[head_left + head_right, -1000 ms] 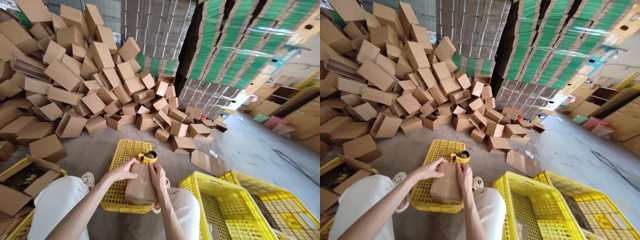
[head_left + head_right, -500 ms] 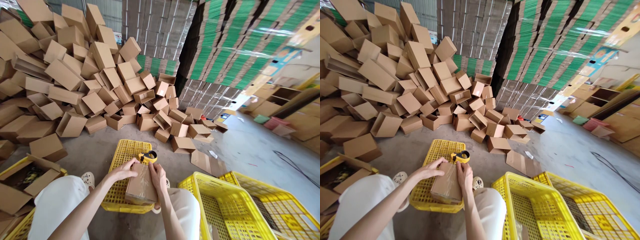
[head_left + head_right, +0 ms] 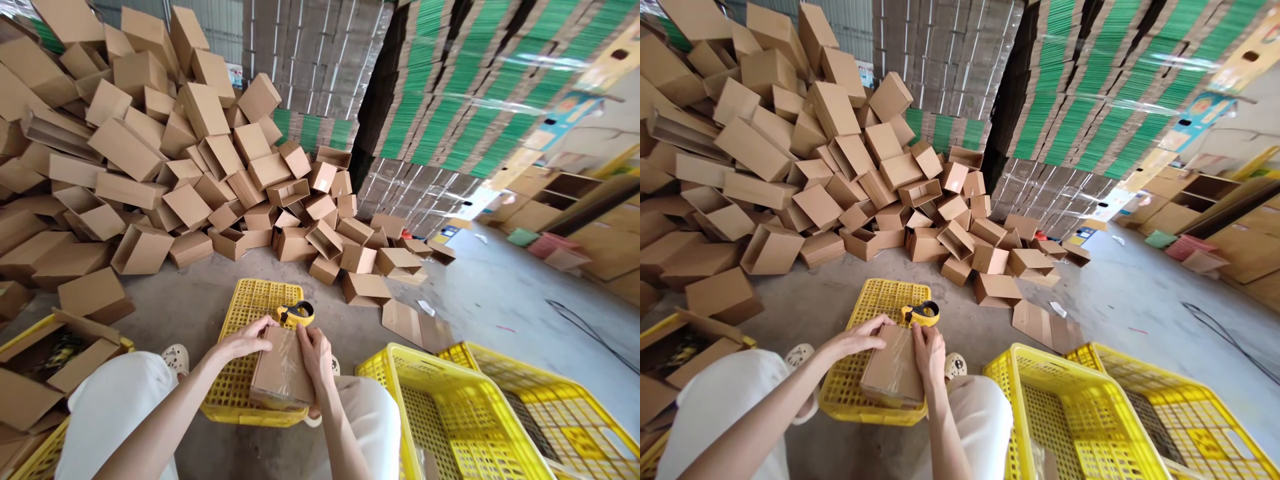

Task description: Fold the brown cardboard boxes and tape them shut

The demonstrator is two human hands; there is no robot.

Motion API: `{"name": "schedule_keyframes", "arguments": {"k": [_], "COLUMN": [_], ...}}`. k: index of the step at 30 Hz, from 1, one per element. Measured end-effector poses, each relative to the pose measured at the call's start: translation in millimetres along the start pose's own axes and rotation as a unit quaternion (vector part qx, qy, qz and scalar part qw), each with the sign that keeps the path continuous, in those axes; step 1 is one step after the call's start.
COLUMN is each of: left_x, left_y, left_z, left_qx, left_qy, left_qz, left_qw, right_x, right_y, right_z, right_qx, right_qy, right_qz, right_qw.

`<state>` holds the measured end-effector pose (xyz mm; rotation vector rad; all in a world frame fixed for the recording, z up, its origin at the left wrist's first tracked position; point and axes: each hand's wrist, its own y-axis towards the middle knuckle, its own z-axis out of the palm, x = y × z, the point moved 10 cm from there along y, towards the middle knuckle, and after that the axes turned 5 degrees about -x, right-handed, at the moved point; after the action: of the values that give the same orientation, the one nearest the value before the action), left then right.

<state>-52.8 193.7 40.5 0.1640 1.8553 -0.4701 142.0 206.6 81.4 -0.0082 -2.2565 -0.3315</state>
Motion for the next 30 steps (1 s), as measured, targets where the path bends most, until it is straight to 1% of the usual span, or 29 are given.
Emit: {"name": "schedule_keyframes", "arguments": {"k": [4,7,10,14,18,21,23,25,27,28,30], "left_x": [5.7,5.8,4.8,5.2,5.5,4.8,4.5,3.7,2.4,1.7,0.6], "left_y": [4.8,8.3,9.9,10.3,9.1,7.9,7.3,6.7,6.2,6.1,5.9], "left_z": [2.2,8.4,11.7,11.8,10.2,10.4,11.3,12.1,12.1,11.8,10.8], "left_qx": [-0.103,-0.176,-0.219,-0.226,-0.229,-0.231,-0.228,-0.223,-0.222,-0.221,-0.223], "left_qy": [0.058,0.058,0.045,0.035,0.035,0.041,0.043,0.044,0.042,0.040,0.035], "left_qz": [-0.008,0.017,0.046,0.056,0.054,0.056,0.054,0.052,0.052,0.052,0.051], "left_qw": [0.993,0.983,0.974,0.972,0.971,0.971,0.971,0.972,0.973,0.973,0.973], "right_x": [-1.9,-1.5,3.6,7.1,-0.9,-4.1,-1.6,4.5,10.4,12.3,14.4], "right_y": [0.6,1.5,1.5,-3.6,-21.2,-36.0,-38.9,-33.5,-20.7,-12.9,2.1], "right_z": [1.5,5.8,9.3,8.5,5.6,-0.7,-7.4,-12.3,-14.2,-14.1,-13.5], "right_qx": [0.008,0.035,0.063,0.074,0.088,0.110,0.130,0.159,0.184,0.190,0.182], "right_qy": [0.002,0.009,0.016,-0.025,-0.073,-0.068,-0.051,-0.035,-0.037,-0.052,-0.110], "right_qz": [-0.001,-0.005,-0.030,-0.075,-0.099,-0.119,-0.131,-0.137,-0.127,-0.117,-0.098], "right_qw": [1.000,0.999,0.997,0.994,0.988,0.984,0.982,0.977,0.974,0.973,0.972]}}
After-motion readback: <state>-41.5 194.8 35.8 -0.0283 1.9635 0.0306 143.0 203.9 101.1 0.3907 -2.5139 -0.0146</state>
